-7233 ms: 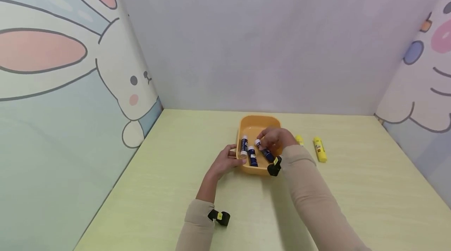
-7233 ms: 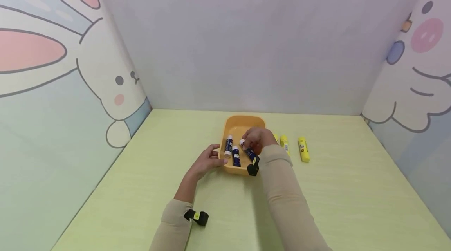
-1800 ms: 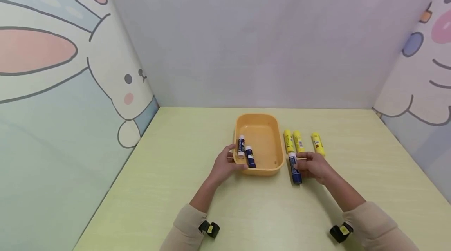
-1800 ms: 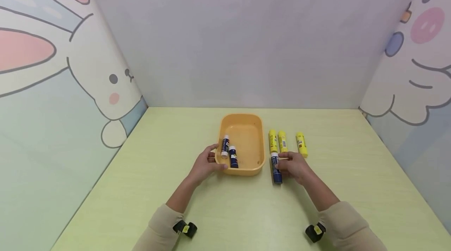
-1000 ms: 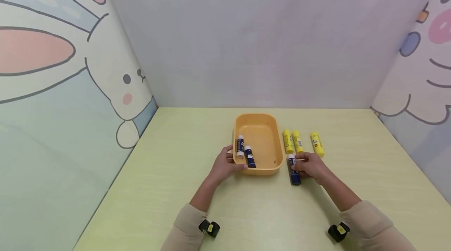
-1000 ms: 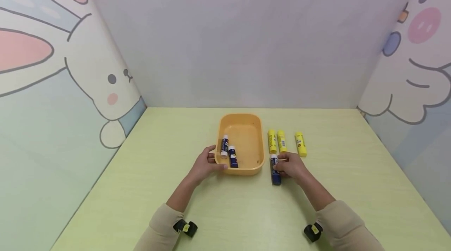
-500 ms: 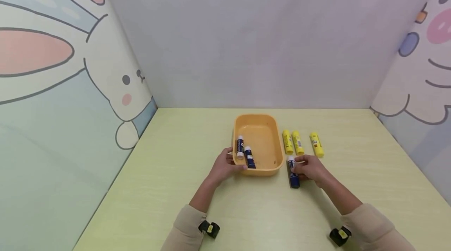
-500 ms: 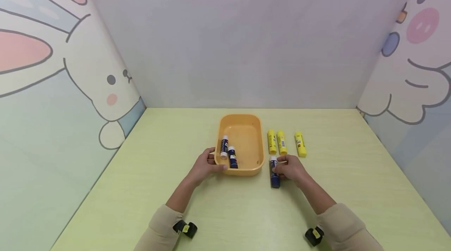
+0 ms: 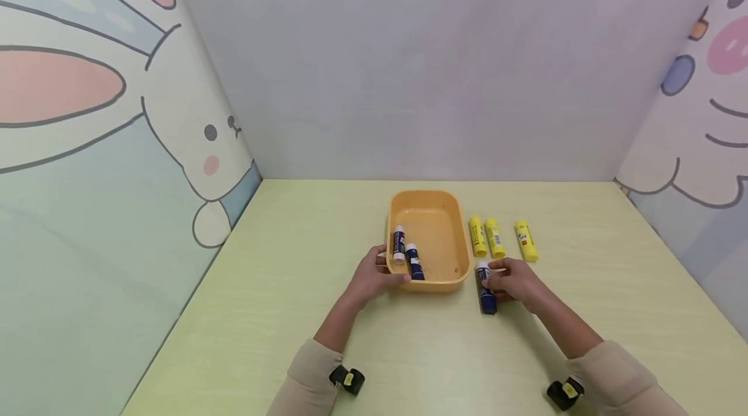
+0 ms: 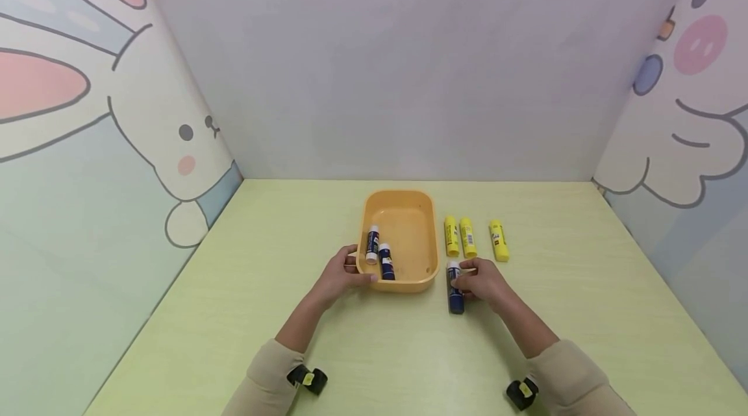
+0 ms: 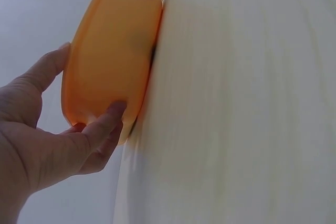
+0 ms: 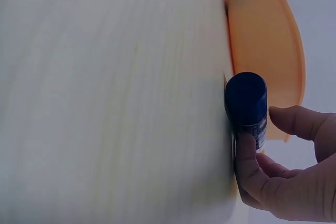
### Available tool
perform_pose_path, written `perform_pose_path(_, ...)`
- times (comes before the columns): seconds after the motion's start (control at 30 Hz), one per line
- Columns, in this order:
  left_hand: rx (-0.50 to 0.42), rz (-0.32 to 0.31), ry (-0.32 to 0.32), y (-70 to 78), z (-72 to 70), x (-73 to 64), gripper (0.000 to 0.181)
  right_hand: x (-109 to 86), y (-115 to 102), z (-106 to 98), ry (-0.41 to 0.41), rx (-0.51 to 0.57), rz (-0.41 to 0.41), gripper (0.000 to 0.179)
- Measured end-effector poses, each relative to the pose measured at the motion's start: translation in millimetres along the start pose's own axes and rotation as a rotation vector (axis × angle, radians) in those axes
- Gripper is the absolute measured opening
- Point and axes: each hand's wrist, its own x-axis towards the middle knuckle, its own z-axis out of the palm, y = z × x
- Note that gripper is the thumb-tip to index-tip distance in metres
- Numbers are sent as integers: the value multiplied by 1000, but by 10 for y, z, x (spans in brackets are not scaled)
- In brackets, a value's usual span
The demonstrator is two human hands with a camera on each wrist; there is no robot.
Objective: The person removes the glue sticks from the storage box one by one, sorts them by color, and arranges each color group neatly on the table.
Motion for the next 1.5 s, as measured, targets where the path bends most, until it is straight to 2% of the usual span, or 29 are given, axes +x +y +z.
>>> perform_pose_path(0.63,2,0,-4,-9,-7,-9,85,-24,23,-55,-2,2,8,59)
perform_pose_path(1.2,-9,9,-11,-15,-19,-7,84,-47,22,-30,-21,11,-12,54)
perform_pose_path(1.5,-17,39,-21,-18,-24,-21,85,-49,47,-56,-25,26,0,54)
